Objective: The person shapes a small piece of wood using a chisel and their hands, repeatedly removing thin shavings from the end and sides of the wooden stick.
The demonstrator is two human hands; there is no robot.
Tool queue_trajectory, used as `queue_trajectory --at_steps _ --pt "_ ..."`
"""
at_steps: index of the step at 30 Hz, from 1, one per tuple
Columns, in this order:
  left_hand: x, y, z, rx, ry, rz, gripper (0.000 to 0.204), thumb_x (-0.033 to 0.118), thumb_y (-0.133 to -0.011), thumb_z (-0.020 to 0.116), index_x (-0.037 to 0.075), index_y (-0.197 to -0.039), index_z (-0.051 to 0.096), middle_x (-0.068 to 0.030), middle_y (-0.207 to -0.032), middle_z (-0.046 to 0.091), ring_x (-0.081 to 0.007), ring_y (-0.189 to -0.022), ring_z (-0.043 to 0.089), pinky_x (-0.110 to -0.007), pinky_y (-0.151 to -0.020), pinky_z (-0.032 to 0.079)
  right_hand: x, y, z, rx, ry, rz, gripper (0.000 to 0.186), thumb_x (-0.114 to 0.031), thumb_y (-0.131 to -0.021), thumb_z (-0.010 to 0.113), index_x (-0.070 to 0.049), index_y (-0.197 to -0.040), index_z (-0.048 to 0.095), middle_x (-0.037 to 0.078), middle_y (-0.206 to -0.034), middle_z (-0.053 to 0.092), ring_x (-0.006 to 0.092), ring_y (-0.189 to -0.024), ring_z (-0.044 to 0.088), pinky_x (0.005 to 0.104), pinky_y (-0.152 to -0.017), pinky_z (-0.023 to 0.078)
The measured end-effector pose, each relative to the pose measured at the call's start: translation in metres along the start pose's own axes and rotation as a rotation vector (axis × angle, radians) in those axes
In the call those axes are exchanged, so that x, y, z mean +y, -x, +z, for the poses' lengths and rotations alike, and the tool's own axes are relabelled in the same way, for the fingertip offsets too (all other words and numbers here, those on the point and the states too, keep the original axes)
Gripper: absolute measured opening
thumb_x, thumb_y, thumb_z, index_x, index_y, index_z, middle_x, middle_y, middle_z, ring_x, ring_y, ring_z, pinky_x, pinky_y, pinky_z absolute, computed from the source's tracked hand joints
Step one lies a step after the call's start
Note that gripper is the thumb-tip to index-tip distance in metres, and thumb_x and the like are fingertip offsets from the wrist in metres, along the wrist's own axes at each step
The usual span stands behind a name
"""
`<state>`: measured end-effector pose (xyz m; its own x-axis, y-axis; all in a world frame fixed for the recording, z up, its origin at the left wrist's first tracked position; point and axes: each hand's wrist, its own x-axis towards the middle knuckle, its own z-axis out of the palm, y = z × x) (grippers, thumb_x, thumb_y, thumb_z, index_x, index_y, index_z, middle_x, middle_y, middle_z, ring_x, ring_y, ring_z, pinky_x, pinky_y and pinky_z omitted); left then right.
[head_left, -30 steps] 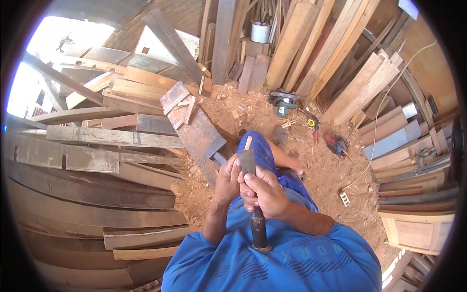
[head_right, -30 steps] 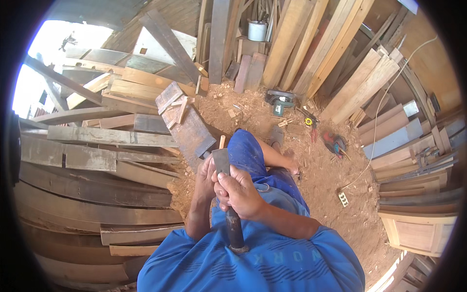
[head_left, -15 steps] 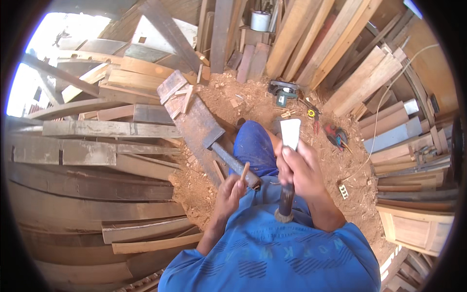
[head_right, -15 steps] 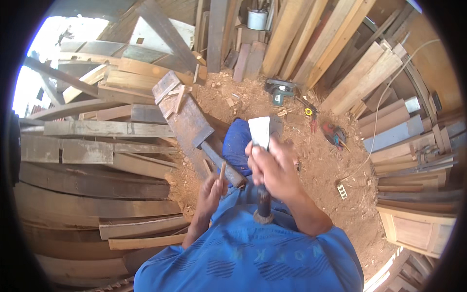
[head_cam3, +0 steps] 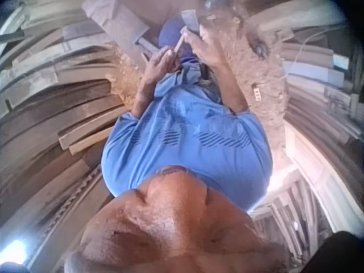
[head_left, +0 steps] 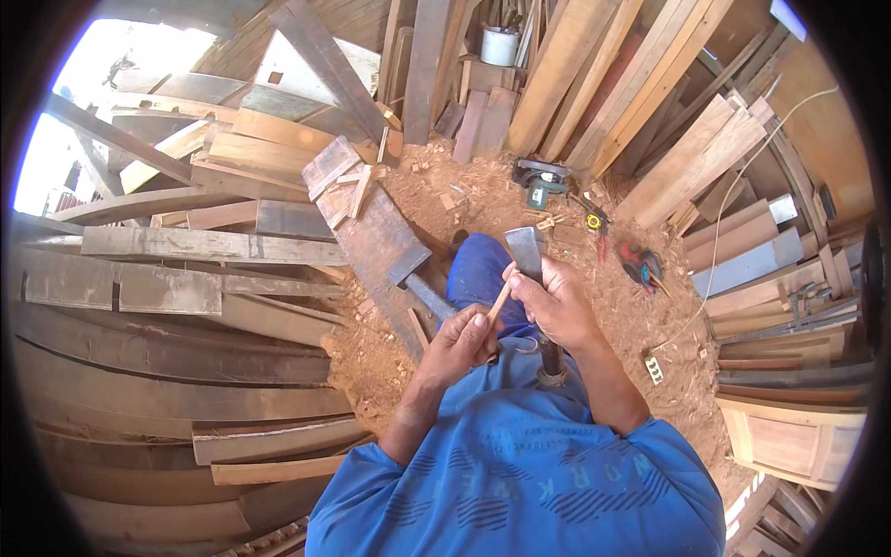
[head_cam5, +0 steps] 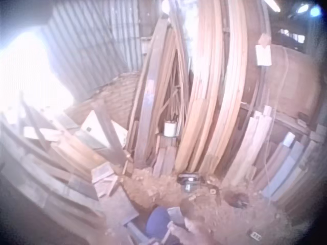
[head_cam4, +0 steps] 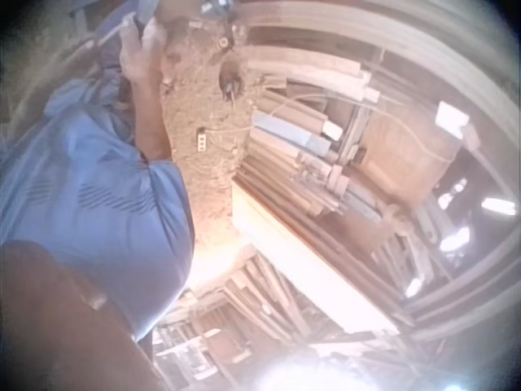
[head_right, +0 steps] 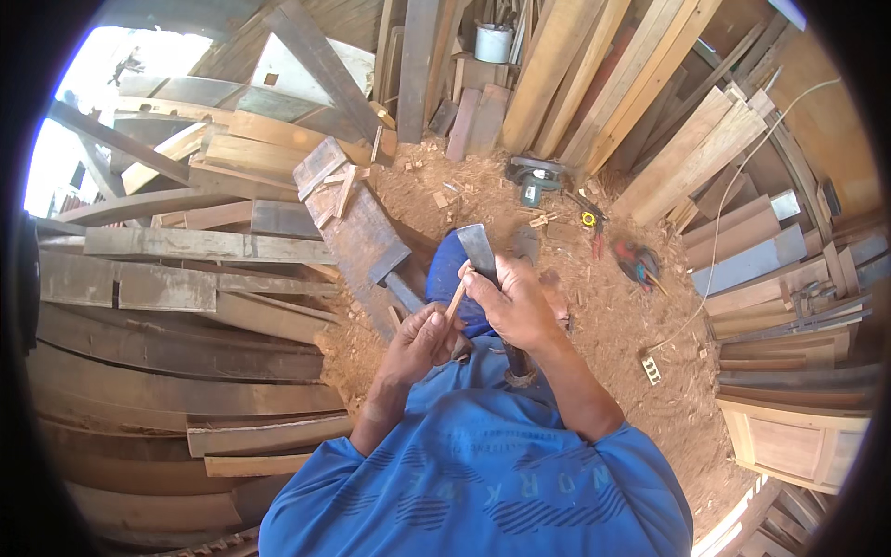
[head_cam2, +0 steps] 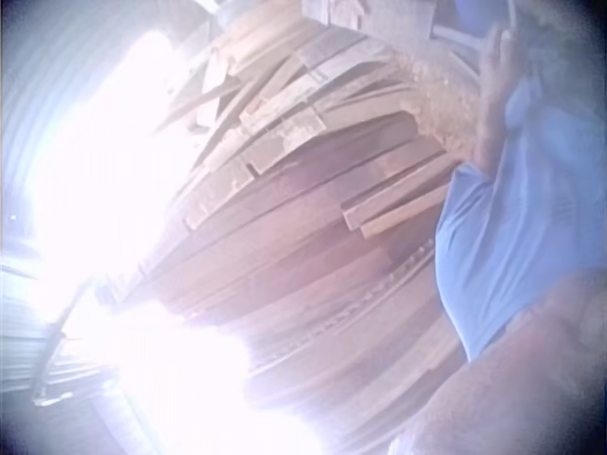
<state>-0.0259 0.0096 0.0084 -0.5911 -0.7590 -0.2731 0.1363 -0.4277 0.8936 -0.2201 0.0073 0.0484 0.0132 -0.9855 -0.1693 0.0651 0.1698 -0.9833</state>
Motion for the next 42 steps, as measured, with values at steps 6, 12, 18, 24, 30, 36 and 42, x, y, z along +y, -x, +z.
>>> queue_trajectory --at_steps 6,12,18,24,30,36,42 --pt "-0.011 -0.011 -0.006 0.102 0.299 0.017 0.032 0.03 -0.105 0.038 0.006 -0.094 0.057 0.0027 -0.058 0.043 -0.0052 -0.047 0.034 -0.02 -0.044 0.027 -0.001 0.002 0.028 0.138 -0.559 0.048 0.019 -0.017 -0.102 0.041 -0.002 -0.111 0.05 0.005 -0.082 0.055 0.0077 -0.057 0.049 0.0263 -0.053 0.047" --pt "0.02 -0.025 0.005 0.388 0.176 0.085 0.032 0.027 -0.104 0.038 0.004 -0.104 0.06 -0.0052 -0.079 0.061 -0.012 -0.072 0.057 -0.025 -0.063 0.047 -0.011 0.031 0.066 -0.166 -0.827 0.344 0.018 -0.023 -0.102 0.043 -0.007 -0.107 0.049 0.001 -0.073 0.048 0.0067 -0.051 0.042 0.0258 -0.048 0.044" --pt "0.021 -0.011 -0.006 0.292 -0.521 0.357 0.029 0.021 -0.103 0.037 0.001 -0.099 0.058 -0.0143 -0.076 0.057 -0.0216 -0.069 0.057 -0.033 -0.064 0.046 -0.022 0.041 0.068 -0.177 -0.76 0.3 0.017 -0.023 -0.101 0.042 -0.007 -0.104 0.047 -0.002 -0.069 0.041 0.0047 -0.049 0.037 0.0249 -0.046 0.041" --pt "0.005 0.005 -0.006 0.2 -0.561 0.256 0.024 0.018 -0.102 0.041 0.001 -0.091 0.055 -0.0143 -0.068 0.052 -0.0231 -0.06 0.052 -0.034 -0.06 0.044 -0.027 0.047 0.062 -0.113 -0.714 0.218 0.017 -0.02 -0.102 0.039 -0.004 -0.103 0.046 -0.001 -0.067 0.041 0.0047 -0.049 0.037 0.0243 -0.045 0.04" --pt "-0.053 0.043 -0.013 0.191 -0.11 0.048 0.03 0.025 -0.103 0.041 0.004 -0.085 0.054 0.0001 -0.059 0.046 -0.0093 -0.051 0.044 -0.025 -0.047 0.035 -0.057 0.051 0.028 -0.023 -0.518 0.01 0.017 -0.018 -0.102 0.04 -0.002 -0.102 0.047 0.0 -0.064 0.044 0.0043 -0.048 0.038 0.0219 -0.044 0.039" --pt "-0.01 0.009 -0.005 0.156 0.026 0.129 0.032 0.03 -0.104 0.04 0.004 -0.094 0.056 0.0015 -0.065 0.047 -0.0067 -0.054 0.043 -0.021 -0.049 0.035 -0.018 0.007 0.021 0.034 -0.157 0.027 0.015 -0.016 -0.094 0.058 -0.003 -0.1 0.055 -0.001 -0.069 0.051 0.0038 -0.057 0.046 0.0213 -0.05 0.04" --pt "-0.01 -0.001 0.008 0.016 0.136 0.07 0.032 0.031 -0.104 0.038 0.005 -0.1 0.056 0.0013 -0.064 0.046 -0.0063 -0.053 0.041 -0.022 -0.048 0.033 -0.01 -0.006 0.01 0.092 0.0 -0.064 0.018 -0.019 -0.093 0.062 -0.002 -0.094 0.059 -0.002 -0.074 0.055 0.0048 -0.065 0.046 0.0244 -0.058 0.04"
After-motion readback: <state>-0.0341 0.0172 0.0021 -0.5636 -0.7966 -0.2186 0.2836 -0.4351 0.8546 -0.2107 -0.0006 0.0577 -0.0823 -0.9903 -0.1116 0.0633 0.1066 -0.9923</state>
